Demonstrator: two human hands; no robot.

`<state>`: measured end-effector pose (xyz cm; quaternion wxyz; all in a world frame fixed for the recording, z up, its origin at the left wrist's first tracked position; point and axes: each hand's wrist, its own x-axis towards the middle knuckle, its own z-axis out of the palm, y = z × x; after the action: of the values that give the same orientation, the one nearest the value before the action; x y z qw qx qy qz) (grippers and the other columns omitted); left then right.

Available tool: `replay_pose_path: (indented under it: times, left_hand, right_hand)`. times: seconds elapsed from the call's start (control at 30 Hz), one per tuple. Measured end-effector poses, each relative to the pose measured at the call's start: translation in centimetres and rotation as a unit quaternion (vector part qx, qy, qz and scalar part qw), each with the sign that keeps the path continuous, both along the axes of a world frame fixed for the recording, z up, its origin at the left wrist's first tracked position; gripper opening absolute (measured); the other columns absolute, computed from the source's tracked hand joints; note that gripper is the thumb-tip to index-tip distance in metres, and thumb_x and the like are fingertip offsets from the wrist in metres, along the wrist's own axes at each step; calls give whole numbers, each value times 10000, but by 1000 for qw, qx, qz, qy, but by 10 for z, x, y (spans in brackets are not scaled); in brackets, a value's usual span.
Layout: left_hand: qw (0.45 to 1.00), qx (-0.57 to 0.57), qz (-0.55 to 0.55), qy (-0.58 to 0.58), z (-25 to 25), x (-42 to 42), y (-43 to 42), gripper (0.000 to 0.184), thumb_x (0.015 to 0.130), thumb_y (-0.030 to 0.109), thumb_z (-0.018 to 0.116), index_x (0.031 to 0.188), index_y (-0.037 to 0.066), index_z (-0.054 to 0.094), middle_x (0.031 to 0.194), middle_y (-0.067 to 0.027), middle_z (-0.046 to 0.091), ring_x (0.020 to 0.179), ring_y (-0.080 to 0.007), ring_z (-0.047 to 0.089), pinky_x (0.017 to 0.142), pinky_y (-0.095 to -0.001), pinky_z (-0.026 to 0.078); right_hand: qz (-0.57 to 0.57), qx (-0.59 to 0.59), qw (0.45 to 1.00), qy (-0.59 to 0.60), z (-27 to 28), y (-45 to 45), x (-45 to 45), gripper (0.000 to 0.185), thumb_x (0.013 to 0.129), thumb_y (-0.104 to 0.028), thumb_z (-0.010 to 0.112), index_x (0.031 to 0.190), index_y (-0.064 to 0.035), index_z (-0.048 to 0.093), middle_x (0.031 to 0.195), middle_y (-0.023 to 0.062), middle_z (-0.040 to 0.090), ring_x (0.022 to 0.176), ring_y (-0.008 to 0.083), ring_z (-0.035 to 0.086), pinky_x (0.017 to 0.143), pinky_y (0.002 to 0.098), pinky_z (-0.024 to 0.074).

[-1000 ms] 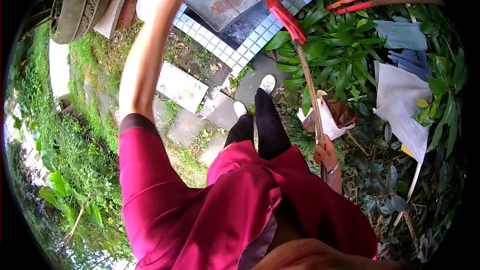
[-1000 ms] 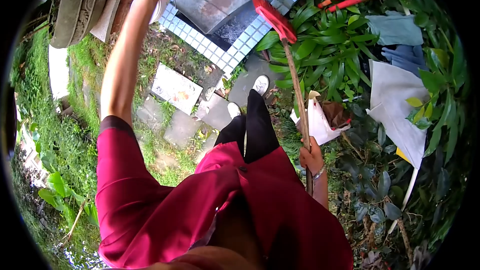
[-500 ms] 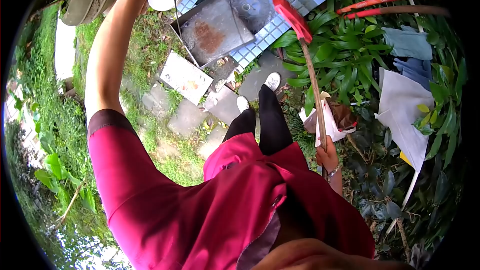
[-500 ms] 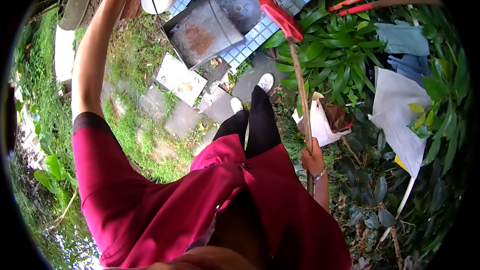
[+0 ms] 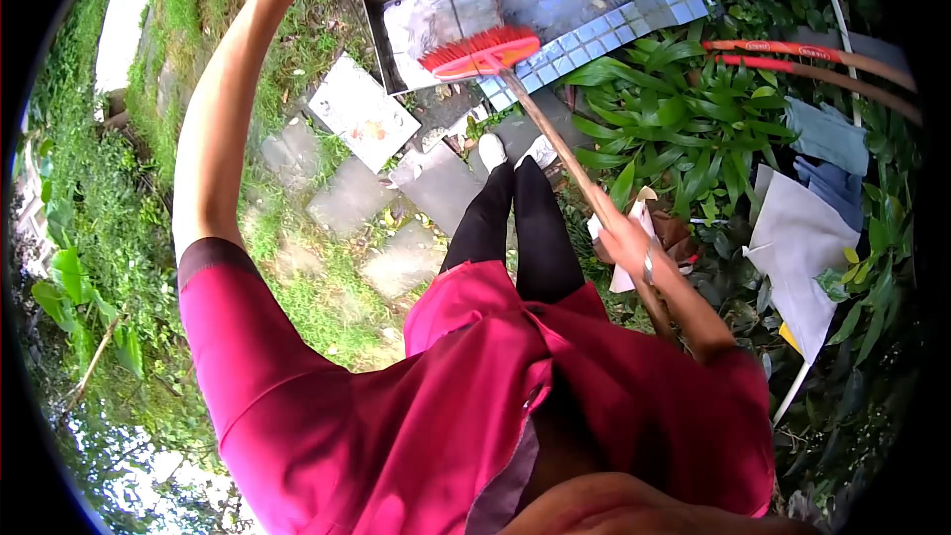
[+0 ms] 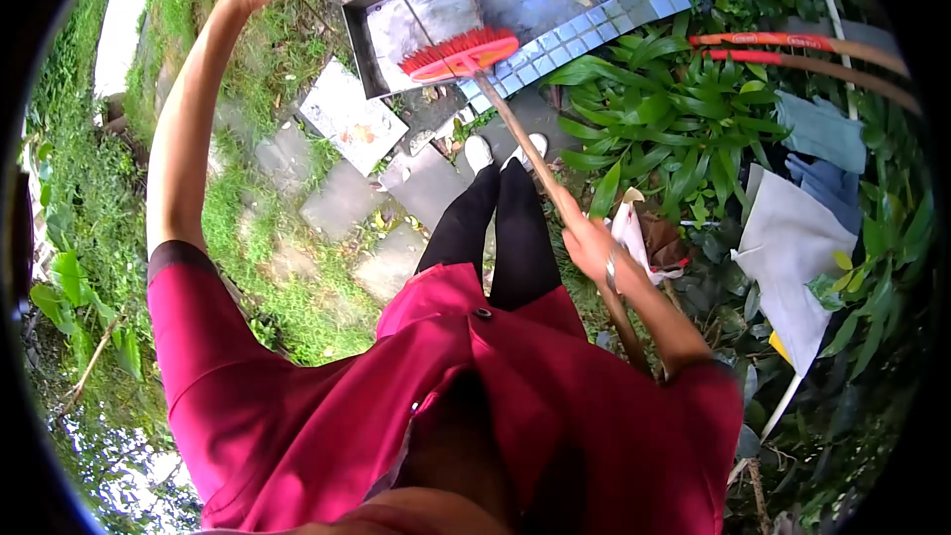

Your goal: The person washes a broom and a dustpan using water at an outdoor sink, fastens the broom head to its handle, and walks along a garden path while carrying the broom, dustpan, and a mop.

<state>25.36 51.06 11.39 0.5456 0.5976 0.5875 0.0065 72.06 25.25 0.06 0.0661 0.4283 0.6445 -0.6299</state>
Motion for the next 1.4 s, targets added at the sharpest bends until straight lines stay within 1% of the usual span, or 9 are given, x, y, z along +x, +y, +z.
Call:
replay_pose_path:
  times: [0.17, 0.33, 0.47, 0.63, 0.87, 1.0, 1.1, 1.2, 1.4]
  left_hand:
    - [991, 133, -26, -7, -27, -13, -8, 392, 892, 408, 535, 914, 32, 645, 731, 11, 559, 673, -73, 505, 584, -233, 422]
    - [980, 199, -22, 12, -10, -21, -22, 395, 901, 420, 512, 978, 61, 659, 796, -6, 609, 778, -90, 545, 703, -252, 443]
    - [981, 187, 0, -43, -23, -35, -30, 415, 900, 437, 503, 1066, 83, 641, 930, -33, 637, 876, -113, 552, 778, -264, 439]
    - [975, 212, 5, -62, -23, -41, -47, 450, 905, 440, 489, 1075, 45, 624, 972, -55, 636, 913, -136, 554, 832, -283, 430]
    - [981, 187, -34, 36, -11, -64, -75, 450, 903, 479, 464, 995, 76, 642, 713, -45, 546, 701, -131, 498, 642, -305, 417]
    - [925, 366, -51, -87, -52, -84, -84, 358, 929, 342, 496, 891, 6, 615, 608, 37, 417, 553, -68, 363, 495, -228, 304]
    - [968, 245, -1, -50, -33, -89, -106, 414, 916, 401, 488, 974, 12, 617, 660, -4, 434, 631, -103, 394, 575, -279, 353]
    - [957, 285, 12, -51, -34, -101, -126, 417, 918, 405, 478, 938, 12, 616, 671, 2, 439, 639, -98, 391, 565, -265, 341]
    - [981, 133, 139, -24, 8, -121, -179, 336, 928, 308, 457, 1075, 44, 604, 676, -17, 390, 593, -115, 373, 550, -269, 334]
  right_hand:
    - [31, 54, 996, -68, -35, 72, -120, 701, 836, -67, 467, 1430, -139, 102, 628, 176, 501, 513, 277, 497, 516, 416, 427]
    - [43, 54, 995, -78, 23, 19, -81, 756, 814, -33, 426, 1439, -215, 41, 570, 238, 504, 510, 410, 526, 541, 476, 435]
    - [69, 131, 989, -27, 40, 16, -71, 707, 812, -43, 459, 1435, -167, 148, 1246, 257, 460, 962, 377, 581, 867, 386, 431]
    - [61, 69, 986, -139, -13, 54, -152, 692, 815, -60, 471, 1426, -129, 154, 1160, 298, 488, 708, 400, 592, 667, 440, 456]
    - [75, 27, 984, -159, 47, -6, -92, 698, 795, -19, 468, 1426, -108, 183, 1296, 237, 441, 1126, 359, 513, 929, 370, 408]
    - [11, 19, 981, -195, -2, 55, -154, 706, 804, -117, 514, 1425, -173, 183, 1148, 221, 552, 823, 303, 621, 719, 357, 484]
    - [-21, 138, 989, -55, -9, 47, -111, 694, 815, -113, 509, 1427, -185, 191, 1208, 177, 536, 841, 281, 614, 727, 331, 479]
    - [-82, -41, 964, -251, 67, 42, -109, 684, 820, -95, 495, 1427, -224, 207, 930, 177, 625, 726, 269, 617, 681, 351, 483]
    - [-100, 124, 978, -137, -30, 84, -51, 675, 814, -29, 459, 1428, -173, 216, 662, 60, 542, 453, 134, 475, 433, 281, 405]
